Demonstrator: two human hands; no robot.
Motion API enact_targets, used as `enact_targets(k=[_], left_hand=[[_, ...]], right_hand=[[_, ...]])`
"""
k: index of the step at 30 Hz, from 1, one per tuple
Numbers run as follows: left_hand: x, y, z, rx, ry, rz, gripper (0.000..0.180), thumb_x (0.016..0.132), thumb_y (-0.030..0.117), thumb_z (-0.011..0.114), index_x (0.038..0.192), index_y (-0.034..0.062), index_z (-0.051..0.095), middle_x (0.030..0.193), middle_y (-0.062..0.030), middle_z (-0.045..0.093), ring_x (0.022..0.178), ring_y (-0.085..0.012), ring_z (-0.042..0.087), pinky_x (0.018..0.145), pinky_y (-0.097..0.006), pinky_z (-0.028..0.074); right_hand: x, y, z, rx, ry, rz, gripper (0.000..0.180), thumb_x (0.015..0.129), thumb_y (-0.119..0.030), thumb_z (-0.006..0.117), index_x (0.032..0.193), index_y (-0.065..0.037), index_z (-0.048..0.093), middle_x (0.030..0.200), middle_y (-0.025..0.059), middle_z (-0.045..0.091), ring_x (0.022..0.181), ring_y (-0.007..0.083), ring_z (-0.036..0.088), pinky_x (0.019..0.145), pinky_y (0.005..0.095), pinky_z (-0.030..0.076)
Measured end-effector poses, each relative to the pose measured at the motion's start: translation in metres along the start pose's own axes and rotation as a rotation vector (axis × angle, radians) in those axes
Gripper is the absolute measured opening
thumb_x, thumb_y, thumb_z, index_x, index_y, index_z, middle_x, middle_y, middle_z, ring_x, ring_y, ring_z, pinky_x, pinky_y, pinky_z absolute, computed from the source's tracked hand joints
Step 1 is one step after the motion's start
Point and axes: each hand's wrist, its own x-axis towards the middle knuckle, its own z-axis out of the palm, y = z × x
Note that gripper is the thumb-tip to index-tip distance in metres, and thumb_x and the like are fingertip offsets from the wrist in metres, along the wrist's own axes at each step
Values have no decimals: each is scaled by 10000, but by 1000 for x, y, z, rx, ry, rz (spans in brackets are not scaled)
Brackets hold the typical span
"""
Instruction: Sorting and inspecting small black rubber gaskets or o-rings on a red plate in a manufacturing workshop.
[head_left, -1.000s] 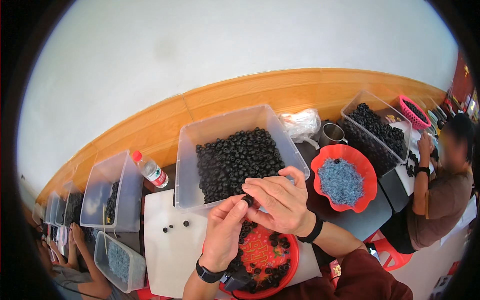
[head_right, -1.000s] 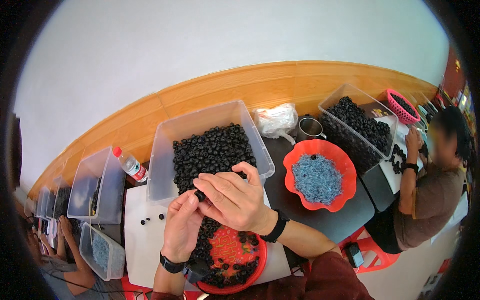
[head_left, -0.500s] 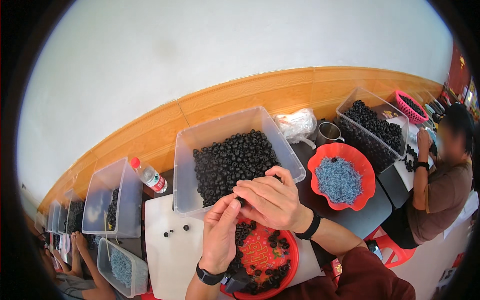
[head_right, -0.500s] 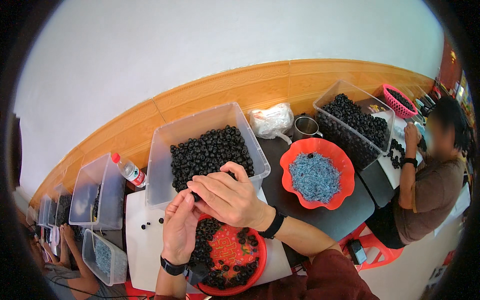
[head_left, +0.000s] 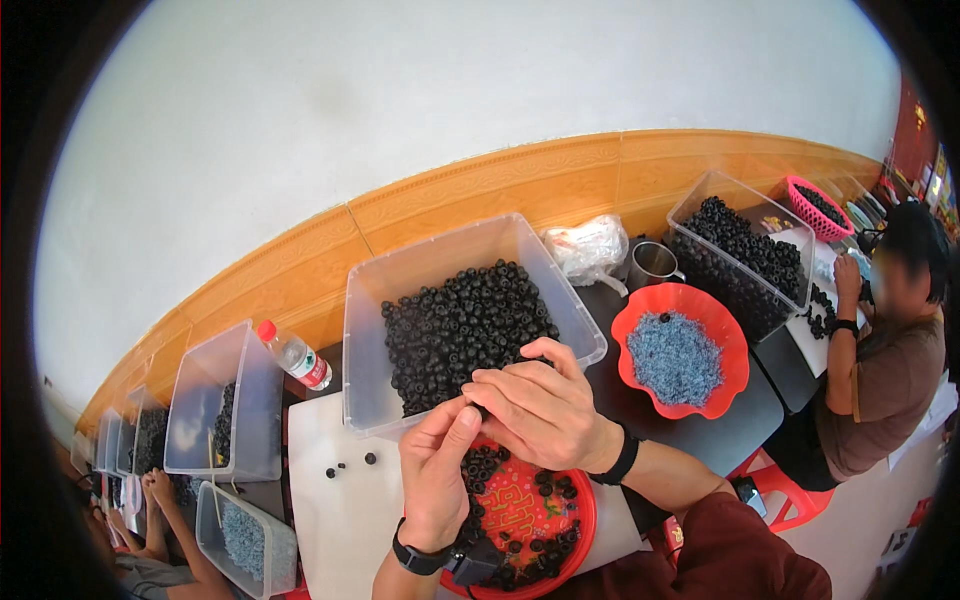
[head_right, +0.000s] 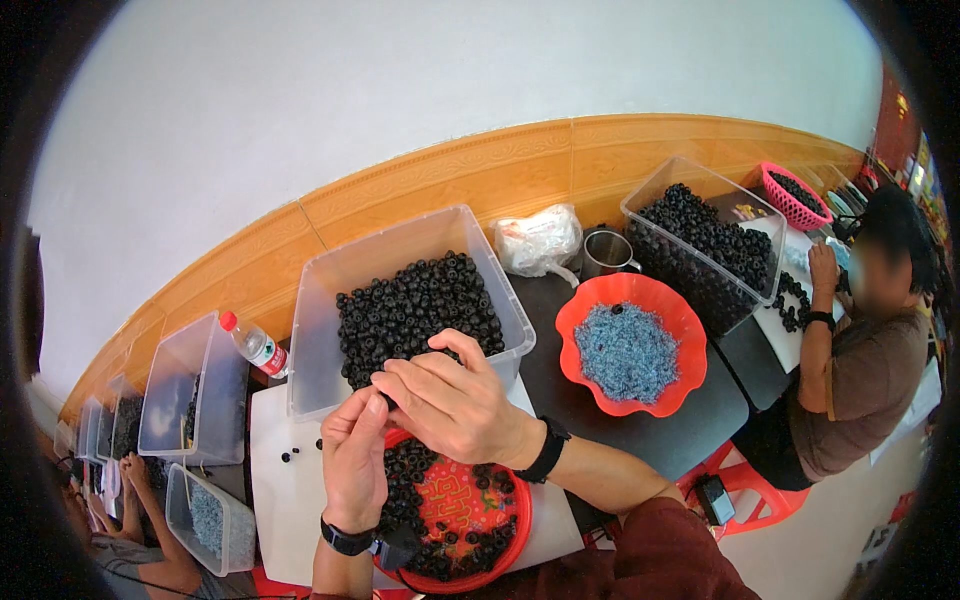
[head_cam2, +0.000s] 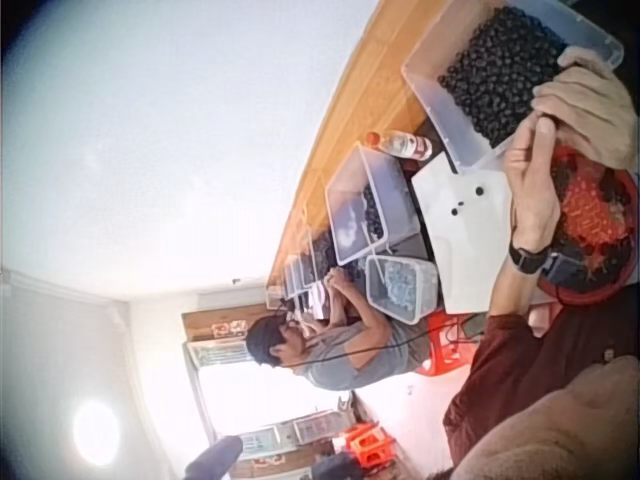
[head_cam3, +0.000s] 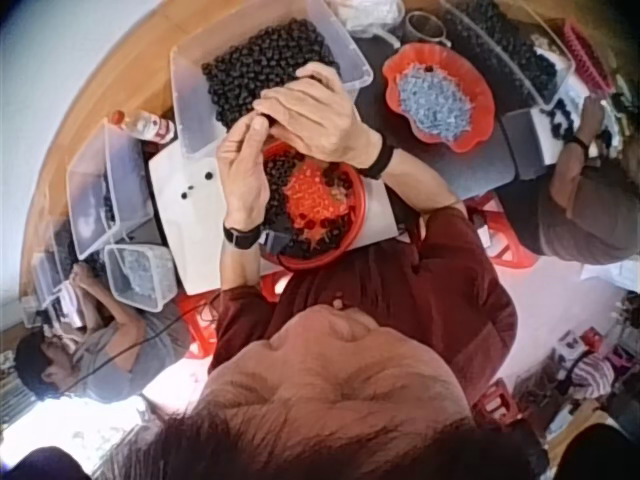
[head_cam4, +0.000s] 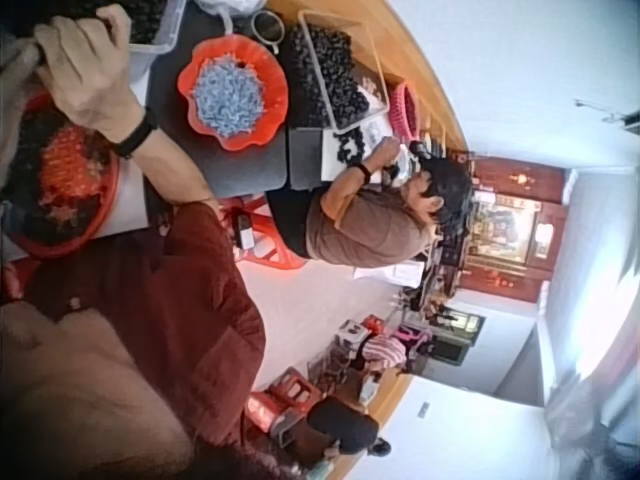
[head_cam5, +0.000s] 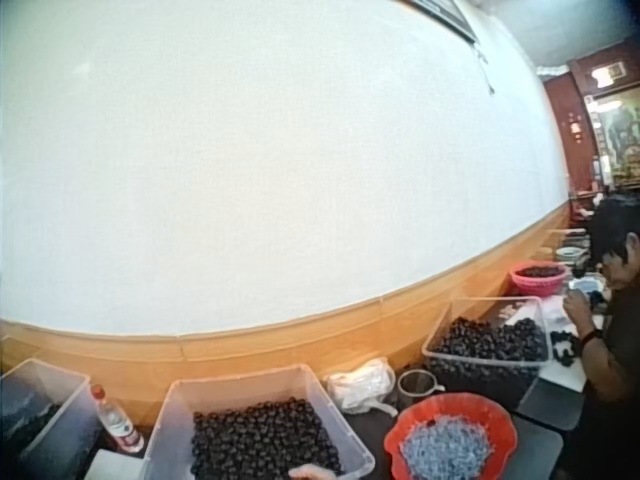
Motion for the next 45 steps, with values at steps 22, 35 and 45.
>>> enact_targets(k=[22,35,45], left_hand=[[3,0,1,127,25,-8,226,928,141,587,1045,-43,649,911,-16,646,825,-65,553,760,-210,433],[3,-3,-1,190,-16,27,190,926,109,579,986,-52,660,874,-13,643,798,-55,540,747,-202,427],[3,-2,-2,-101,-65,-71,188,932,148,563,999,-13,633,944,-34,633,900,-136,595,871,-317,463]], right_hand=[[0,13,4,135,-91,-100,379,633,-78,777,979,8,649,898,91,622,789,231,603,795,390,509],[5,20,-7,235,-183,-98,399,666,-81,761,1030,17,630,923,94,617,821,247,612,875,431,493],[11,20,-15,248,-198,7,388,694,-156,772,1053,-70,651,983,41,662,858,187,631,898,395,416]])
